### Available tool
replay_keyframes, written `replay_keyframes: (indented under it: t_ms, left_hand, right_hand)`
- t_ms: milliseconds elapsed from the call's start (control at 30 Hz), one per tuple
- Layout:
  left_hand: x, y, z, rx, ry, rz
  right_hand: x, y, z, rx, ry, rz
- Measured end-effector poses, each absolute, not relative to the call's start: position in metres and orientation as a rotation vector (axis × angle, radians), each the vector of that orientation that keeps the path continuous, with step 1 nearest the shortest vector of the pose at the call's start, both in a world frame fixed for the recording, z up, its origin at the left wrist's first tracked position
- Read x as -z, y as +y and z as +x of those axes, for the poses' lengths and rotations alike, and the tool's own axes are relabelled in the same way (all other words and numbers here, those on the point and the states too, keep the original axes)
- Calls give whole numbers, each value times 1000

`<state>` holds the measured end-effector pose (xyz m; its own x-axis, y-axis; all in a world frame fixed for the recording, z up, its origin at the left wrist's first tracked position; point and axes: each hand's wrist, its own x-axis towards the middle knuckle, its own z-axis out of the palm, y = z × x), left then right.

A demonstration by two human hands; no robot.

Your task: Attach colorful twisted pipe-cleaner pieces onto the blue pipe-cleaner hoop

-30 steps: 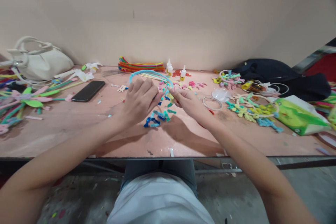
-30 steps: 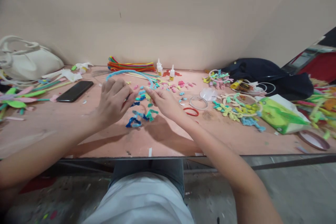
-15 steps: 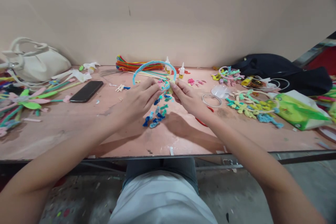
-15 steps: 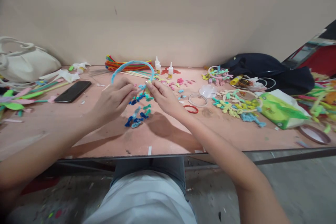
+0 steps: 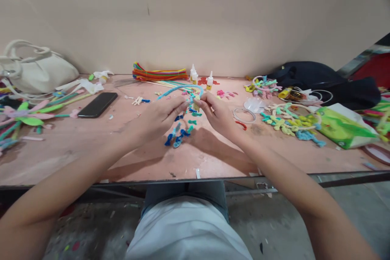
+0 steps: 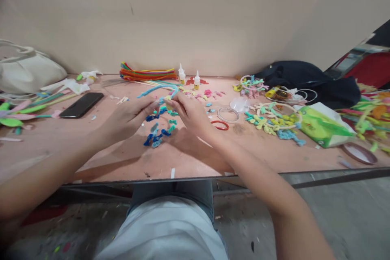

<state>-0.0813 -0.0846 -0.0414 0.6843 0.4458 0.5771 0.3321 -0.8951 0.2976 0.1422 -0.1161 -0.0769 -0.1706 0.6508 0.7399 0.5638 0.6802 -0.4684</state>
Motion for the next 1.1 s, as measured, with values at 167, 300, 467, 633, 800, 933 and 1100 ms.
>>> replay_keyframes:
  t_ms: [167,300,467,633,800,933,1100]
  left_hand:
    - [38,-89,-80,-993,618,2582]
    - [36,-93,-77,-982,603,2483]
    - [38,-93,-76,-968,585,2400]
    - [39,-92,-77,-976,593,2365]
    - [38,-92,-77,-988,620,2350]
    - [40,-91,-78,-997,620,2345]
    - [40,-92,-77,-1003,607,2349]
  right_hand:
    - [77,-119,145,278,-1820,-902]
    - [75,-120,145,781,-1795,-743]
    - [74,-122,148,830,-1825,-711]
    - [72,-126,157,643,-1972,-795]
    - [67,-131,158,464,-2049,-866]
    - [61,-139,149,249,-1916,-878]
    - [57,-144,139,-10,-1784,-909]
